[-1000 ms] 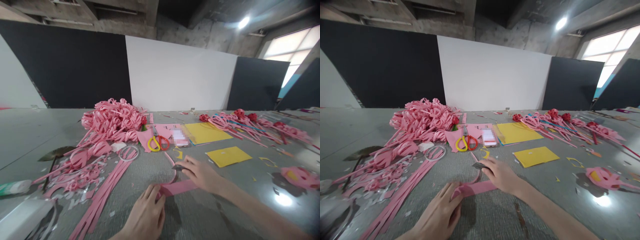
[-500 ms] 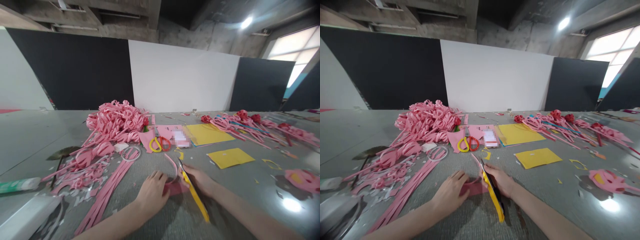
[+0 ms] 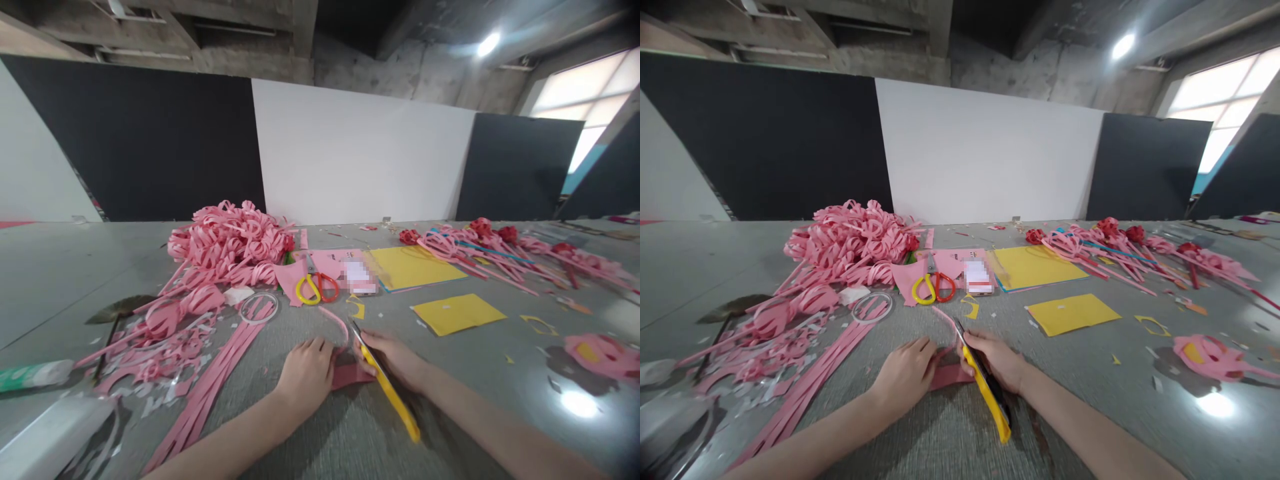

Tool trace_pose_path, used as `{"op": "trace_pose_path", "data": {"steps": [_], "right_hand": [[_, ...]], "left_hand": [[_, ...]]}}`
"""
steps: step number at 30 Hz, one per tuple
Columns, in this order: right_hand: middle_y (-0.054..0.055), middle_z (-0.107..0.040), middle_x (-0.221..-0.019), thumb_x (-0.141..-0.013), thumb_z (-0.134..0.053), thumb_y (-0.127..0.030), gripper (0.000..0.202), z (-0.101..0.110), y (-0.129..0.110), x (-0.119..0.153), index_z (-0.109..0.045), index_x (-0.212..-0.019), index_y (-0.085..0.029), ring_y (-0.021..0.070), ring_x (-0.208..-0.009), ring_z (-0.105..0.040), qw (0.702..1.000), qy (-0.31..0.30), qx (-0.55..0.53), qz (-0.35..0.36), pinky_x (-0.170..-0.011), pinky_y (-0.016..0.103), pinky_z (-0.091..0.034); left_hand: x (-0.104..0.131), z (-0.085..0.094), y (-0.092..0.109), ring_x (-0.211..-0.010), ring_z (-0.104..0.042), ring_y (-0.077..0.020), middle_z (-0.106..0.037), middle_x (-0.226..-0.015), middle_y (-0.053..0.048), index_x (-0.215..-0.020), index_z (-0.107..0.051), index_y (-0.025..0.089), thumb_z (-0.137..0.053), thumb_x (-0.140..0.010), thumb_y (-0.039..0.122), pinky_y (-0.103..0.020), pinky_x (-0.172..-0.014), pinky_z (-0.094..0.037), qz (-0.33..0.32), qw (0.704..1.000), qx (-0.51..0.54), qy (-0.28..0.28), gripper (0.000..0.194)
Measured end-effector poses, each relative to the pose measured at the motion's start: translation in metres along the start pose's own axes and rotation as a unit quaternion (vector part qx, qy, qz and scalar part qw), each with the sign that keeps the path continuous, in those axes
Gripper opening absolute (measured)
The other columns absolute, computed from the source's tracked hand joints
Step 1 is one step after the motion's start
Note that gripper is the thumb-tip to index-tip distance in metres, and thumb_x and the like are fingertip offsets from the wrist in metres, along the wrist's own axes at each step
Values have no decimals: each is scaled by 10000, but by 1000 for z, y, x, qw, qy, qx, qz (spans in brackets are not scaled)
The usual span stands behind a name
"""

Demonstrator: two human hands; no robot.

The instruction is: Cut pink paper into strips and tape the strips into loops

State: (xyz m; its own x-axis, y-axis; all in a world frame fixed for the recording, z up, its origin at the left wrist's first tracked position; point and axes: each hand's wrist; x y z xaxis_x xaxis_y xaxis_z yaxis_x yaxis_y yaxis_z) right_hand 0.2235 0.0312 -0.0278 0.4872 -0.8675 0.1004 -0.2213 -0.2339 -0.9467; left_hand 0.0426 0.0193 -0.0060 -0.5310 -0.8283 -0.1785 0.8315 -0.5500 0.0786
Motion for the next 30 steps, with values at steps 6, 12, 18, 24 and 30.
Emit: {"op": "trace_pose_path", "data": {"steps": [6,12,18,24,30], "right_hand": [[-48,-473,-616,-752,-509,-464,313,-3,-3,1,-448,-687,-165,57,-424,-389,1000,8,4,-7,-453,208,-251],[-52,-476,-606,-721,-537,-483,330,-6,-6,2,-439,-684,-170,58,-416,-389,1000,19,4,-12,-438,208,-258],[-51,-478,-594,-726,-545,-445,295,-7,-6,2,-445,-697,-169,62,-418,-409,999,22,-16,-18,-437,206,-279],[-39,-502,-628,-746,-510,-373,225,-4,-2,-1,-442,-706,-162,57,-407,-429,999,3,-34,-7,-427,202,-275],[-14,-511,-694,-776,-443,-313,146,-1,-13,2,-453,-771,-167,72,-458,-469,1000,1,21,0,-441,204,-322]], "left_hand": [[7,2,-5,-779,-551,-191,-577,-820,-47,-829,-534,169,-377,-835,180,-308,-694,-414,-6,1000,-9,8,157],[7,4,-5,-764,-546,-178,-572,-805,-39,-831,-540,176,-337,-857,159,-300,-692,-420,-12,1000,-15,10,206],[29,8,1,-809,-530,-220,-540,-867,-56,-877,-529,177,-398,-801,101,-349,-666,-458,-53,996,-67,37,170],[63,-4,-3,-881,-548,-226,-552,-956,-80,-873,-538,181,-407,-784,92,-344,-680,-500,-67,993,-52,84,181],[65,-9,-7,-965,-534,-234,-573,-1046,-98,-1029,-513,143,-427,-788,141,-354,-759,-505,-76,991,-36,107,257]]}}
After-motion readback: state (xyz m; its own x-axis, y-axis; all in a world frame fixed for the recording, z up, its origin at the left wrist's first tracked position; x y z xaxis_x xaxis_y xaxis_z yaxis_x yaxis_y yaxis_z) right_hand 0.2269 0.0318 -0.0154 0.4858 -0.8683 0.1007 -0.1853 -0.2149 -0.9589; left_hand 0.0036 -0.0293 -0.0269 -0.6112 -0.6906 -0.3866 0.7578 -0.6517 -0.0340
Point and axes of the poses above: each hand's wrist, its own x-axis away from the middle knuckle, its own z-axis out of the back of the hand, y = z × x
